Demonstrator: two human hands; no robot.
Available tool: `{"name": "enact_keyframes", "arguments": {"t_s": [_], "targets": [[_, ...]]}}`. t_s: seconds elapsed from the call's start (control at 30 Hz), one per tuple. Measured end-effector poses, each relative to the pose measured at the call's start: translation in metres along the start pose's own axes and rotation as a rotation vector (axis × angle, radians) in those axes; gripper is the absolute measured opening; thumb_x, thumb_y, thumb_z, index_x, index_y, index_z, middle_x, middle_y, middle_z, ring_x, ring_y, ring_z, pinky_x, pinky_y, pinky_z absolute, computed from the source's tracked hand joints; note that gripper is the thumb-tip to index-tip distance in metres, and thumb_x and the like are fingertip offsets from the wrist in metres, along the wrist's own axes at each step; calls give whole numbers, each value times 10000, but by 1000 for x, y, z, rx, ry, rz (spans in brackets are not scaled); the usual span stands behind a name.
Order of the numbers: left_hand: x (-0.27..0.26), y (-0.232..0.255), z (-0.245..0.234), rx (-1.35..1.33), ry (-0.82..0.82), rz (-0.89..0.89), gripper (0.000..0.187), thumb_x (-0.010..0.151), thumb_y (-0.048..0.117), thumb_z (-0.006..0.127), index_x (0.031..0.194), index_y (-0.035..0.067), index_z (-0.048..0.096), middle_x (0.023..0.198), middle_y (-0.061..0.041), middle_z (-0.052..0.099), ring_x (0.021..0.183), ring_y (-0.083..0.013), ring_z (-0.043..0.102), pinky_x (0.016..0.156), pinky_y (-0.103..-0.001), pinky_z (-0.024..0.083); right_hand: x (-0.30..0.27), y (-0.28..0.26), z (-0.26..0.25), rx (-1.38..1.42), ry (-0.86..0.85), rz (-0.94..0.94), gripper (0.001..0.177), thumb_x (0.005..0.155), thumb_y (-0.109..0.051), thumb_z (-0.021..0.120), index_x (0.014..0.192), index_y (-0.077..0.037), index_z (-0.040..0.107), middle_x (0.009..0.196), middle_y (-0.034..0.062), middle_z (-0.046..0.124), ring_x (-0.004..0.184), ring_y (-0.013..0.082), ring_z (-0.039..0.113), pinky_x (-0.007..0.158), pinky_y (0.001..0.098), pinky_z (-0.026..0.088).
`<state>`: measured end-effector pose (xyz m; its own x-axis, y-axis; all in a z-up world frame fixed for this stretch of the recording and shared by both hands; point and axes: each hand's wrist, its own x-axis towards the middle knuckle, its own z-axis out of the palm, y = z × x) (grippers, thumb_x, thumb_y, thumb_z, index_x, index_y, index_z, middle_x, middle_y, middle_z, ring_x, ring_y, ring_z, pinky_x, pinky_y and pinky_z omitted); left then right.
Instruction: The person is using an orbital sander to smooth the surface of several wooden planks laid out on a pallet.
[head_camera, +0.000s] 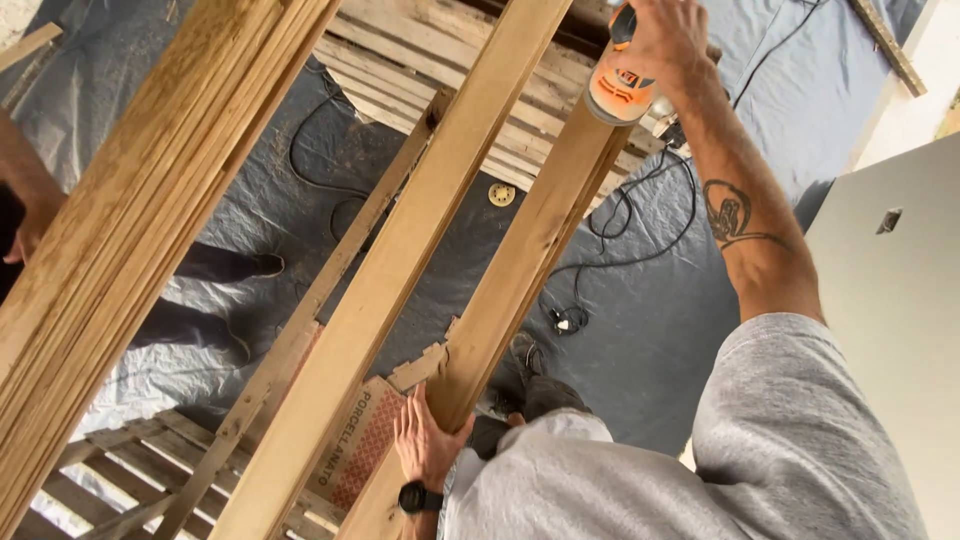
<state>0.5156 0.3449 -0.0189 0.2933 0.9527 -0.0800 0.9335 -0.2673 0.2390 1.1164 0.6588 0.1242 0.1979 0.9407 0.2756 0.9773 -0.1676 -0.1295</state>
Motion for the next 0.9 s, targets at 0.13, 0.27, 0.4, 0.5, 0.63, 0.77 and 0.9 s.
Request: {"name": "enact_keyframes", "arguments": {"t_s": [0.13, 0.27, 0.4, 0.5, 0.63, 0.77, 0.9], "targets": [[0, 5, -4, -47, 45, 27, 1048, 728, 710, 740, 1487, 59, 427, 1265, -126, 646, 1173, -299, 629, 996, -479, 490, -49, -35, 9, -67, -77, -26, 806, 743, -493, 948, 1334, -23, 668, 956, 141, 771, 908, 303, 704, 927, 604, 499], [1, 4, 5, -57, 87, 40, 1043, 722, 668, 760, 1497, 57, 422, 1288, -129, 630, 1184, -299, 615, 985, -466, 488, -102, -99, -14, 7, -55, -56, 567, 803, -400, 900, 1202, -55, 694, 914, 102, 772, 774, 237, 720, 796, 472, 611], [2, 3, 12, -68, 118, 44, 1073, 684, 637, 791, 1497, 43, 421, 1283, -159, 647, 1145, -310, 632, 961, -451, 493, -145, -157, -35, 38, -141, -56, 562, 827, -327, 823, 1292, -51, 670, 1061, 153, 774, 846, 267, 745, 815, 542, 614], [3, 1, 17, -70, 85, 22, 1088, 675, 648, 822, 1488, 52, 415, 1369, -156, 618, 1196, -300, 622, 998, -443, 489, -158, -176, -25, 35, -185, -55, 710, 789, -393, 886, 1371, -97, 608, 1052, 117, 752, 851, 262, 726, 845, 567, 597], [6, 9, 11, -53, 96, 24, 1100, 659, 697, 833, 1466, 69, 429, 1350, -134, 610, 1228, -291, 593, 992, -451, 481, -155, -175, -16, 37, -183, -55, 684, 810, -448, 839, 1361, -127, 590, 1013, 67, 690, 833, 237, 664, 857, 545, 554], [41, 31, 3, -49, -37, 81, 1291, 731, 836, 720, 1614, 60, 188, 1554, -195, 444, 1402, -346, 475, 1132, -551, 385, -136, -161, -10, -10, -196, -42, 743, 810, -471, 852, 1405, -117, 583, 1024, 91, 694, 816, 234, 656, 791, 504, 567], [79, 63, -10, -109, 33, 139, 1213, 618, 572, 855, 1617, 143, 319, 1356, -106, 592, 1135, -302, 690, 902, -432, 591, -116, -124, 0, 52, -183, 11, 559, 784, -514, 727, 1257, -239, 612, 1003, 149, 714, 844, 462, 752, 791, 557, 565]]}}
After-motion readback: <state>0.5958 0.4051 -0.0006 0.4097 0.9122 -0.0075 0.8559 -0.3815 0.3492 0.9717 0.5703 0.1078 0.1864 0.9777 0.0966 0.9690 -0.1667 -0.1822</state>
